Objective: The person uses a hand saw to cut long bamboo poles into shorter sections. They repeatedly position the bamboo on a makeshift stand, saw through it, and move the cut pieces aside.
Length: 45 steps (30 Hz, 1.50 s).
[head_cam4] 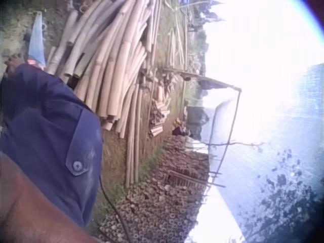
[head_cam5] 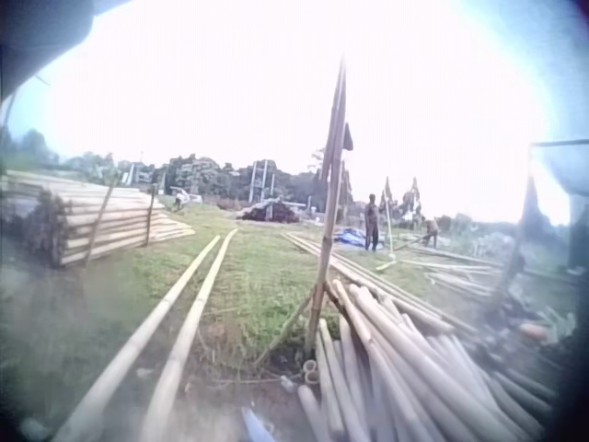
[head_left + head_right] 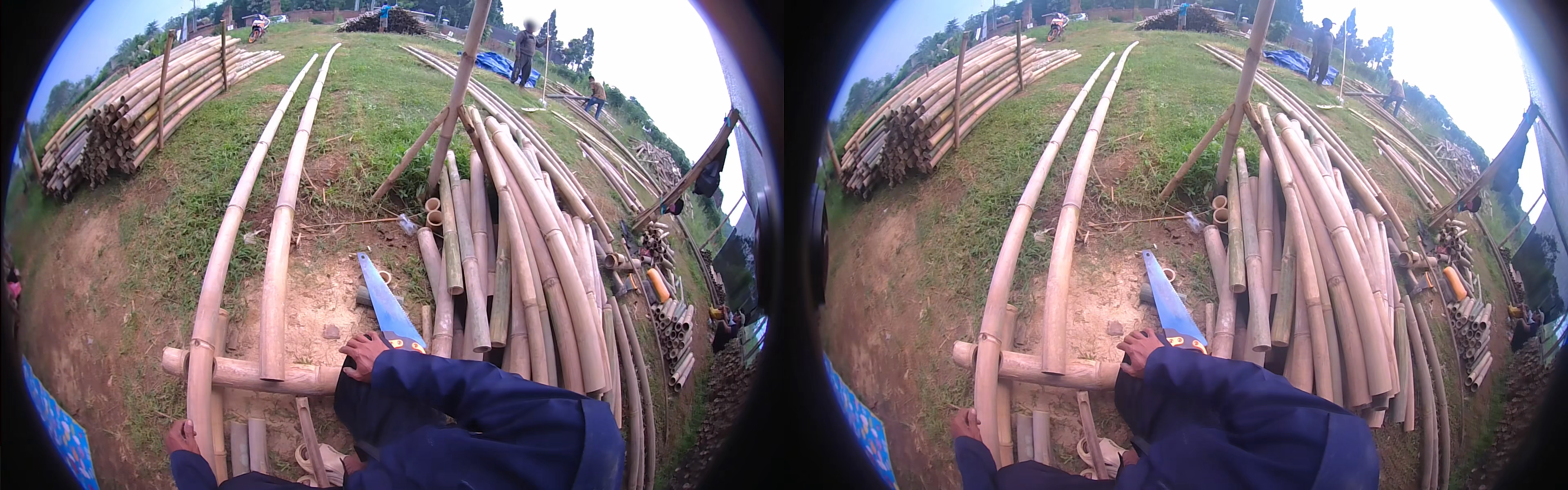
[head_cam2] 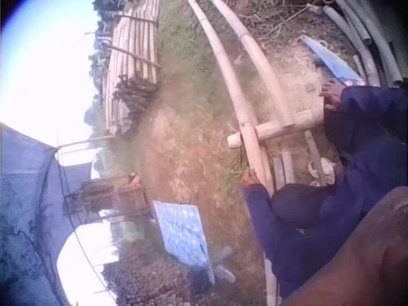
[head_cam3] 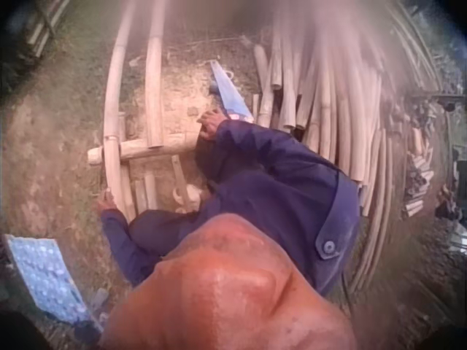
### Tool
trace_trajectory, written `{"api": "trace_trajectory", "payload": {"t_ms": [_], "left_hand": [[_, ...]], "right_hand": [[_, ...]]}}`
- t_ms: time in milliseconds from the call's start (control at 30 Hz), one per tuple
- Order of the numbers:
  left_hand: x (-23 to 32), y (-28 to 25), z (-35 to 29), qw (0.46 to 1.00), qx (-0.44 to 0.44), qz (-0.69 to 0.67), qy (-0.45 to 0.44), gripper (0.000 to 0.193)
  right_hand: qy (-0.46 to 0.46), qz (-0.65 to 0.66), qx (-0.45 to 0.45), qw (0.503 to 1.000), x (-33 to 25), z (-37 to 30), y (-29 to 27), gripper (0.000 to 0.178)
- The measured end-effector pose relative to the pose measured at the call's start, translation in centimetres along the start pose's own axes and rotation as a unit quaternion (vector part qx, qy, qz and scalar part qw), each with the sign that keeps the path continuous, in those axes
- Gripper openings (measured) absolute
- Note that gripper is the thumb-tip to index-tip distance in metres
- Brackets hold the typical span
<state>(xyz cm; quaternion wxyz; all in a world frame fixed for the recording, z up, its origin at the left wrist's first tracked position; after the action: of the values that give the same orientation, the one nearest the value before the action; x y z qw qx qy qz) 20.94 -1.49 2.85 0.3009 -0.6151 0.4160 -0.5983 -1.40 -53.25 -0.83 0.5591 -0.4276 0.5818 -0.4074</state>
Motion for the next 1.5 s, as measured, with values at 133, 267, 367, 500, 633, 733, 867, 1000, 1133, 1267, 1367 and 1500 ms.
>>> {"api": "trace_trajectory", "payload": {"t_ms": [133,267,367,500,633,733,867,1000,1133,1267,1367,1500], "left_hand": [[2.0,-0.3,-3.2,0.988,0.114,0.040,0.098,0.060],[1.2,0.3,-2.3,0.996,0.050,0.062,0.039,0.079],[3.5,0.5,-0.2,0.994,0.039,0.079,0.058,0.084],[6.2,-0.1,2.8,0.993,0.042,0.106,0.014,0.077],[11.8,2.9,4.4,0.998,-0.033,0.044,-0.024,0.056],[18.7,7.3,1.6,0.997,-0.059,0.056,-0.015,0.043],[19.3,13.4,0.2,0.983,-0.092,0.154,-0.031,0.049],[20.4,16.0,-2.1,0.981,-0.163,0.094,-0.053,0.052],[20.1,18.5,-2.0,0.989,-0.144,-0.015,0.015,0.049],[16.3,22.3,0.4,0.993,-0.094,-0.069,-0.005,0.047],[12.3,25.4,2.5,0.976,-0.136,-0.123,-0.114,0.045],[12.8,26.9,1.9,0.934,-0.173,-0.248,-0.192,0.034]], "right_hand": [[-0.014,-0.028,0.011,0.999,-0.1,0.2,0.5,0.057],[-0.023,-0.055,0.002,0.998,-1.0,1.0,0.2,0.056],[-0.026,-0.065,0.013,0.997,-0.4,0.8,0.8,0.055],[-0.021,-0.058,0.007,0.998,-0.8,1.1,0.4,0.055],[-0.015,-0.056,0.002,0.998,0.1,1.0,0.7,0.054],[-0.006,-0.048,-0.009,0.999,0.2,0.7,0.8,0.054],[-0.013,-0.054,-0.001,0.998,0.0,1.2,0.9,0.054],[-0.009,-0.056,-0.035,0.998,-0.5,1.2,0.9,0.055],[0.001,-0.054,-0.088,0.995,-2.0,4.2,0.7,0.064],[-0.060,0.015,-0.032,0.998,-5.7,8.4,0.2,0.077],[-0.063,0.056,-0.049,0.995,-6.6,10.6,1.4,0.078],[-0.088,0.078,-0.062,0.991,-7.6,11.5,3.1,0.074]]}}
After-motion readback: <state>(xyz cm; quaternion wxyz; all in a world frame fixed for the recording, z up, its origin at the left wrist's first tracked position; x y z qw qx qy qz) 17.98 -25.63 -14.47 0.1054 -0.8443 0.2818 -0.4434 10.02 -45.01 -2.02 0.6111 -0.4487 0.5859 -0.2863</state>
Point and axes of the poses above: each hand's wrist, its own z-axis towards the middle knuckle, its own y-axis out of the palm, x = y × z, the point moved 8 cm from there along z, towards the middle knuckle, and after that the axes turned 9 degrees about -y, right-handed, at the moved point
